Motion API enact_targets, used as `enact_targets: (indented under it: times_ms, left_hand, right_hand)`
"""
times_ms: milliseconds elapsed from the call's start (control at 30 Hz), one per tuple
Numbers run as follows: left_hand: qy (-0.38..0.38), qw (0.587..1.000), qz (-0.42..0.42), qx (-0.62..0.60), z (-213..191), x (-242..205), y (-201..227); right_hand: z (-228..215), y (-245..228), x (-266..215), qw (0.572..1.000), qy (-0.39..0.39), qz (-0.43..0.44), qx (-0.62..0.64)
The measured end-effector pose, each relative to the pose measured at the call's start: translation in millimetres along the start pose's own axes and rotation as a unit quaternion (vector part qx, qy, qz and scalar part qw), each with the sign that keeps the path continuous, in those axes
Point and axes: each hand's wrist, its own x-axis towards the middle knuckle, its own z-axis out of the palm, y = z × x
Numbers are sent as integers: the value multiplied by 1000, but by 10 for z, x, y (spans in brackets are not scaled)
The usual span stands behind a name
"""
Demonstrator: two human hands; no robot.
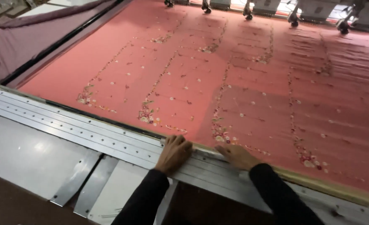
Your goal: The person adjusts a large piece of pink floral fabric on an industrial embroidery machine, smoothing it along the edge and securing it with a metal bar. They then fold a section of the fabric over the bar and walk away from the machine.
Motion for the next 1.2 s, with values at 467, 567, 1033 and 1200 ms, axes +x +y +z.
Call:
enact_targets:
  times_ms: [467, 567, 1033, 1200]
  left_hand:
    - [46, 998, 38, -13, -607, -350, -1411]
    - [9, 1000, -1, 22, -966, -474, -2049]
    - [-41, 999, 24, 13, -615, -435, -3090]
    - [-52, 999, -5, -9, -590, -402, -3129]
  right_hand:
    - [14, -890, 371, 966, -104, 67, -226]
    - [274, -1324, 663, 983, -52, 14, -176]
    - [1768, -2332, 1833, 955, 225, -108, -163]
    - [1799, -2400, 1889, 963, 234, -25, -127]
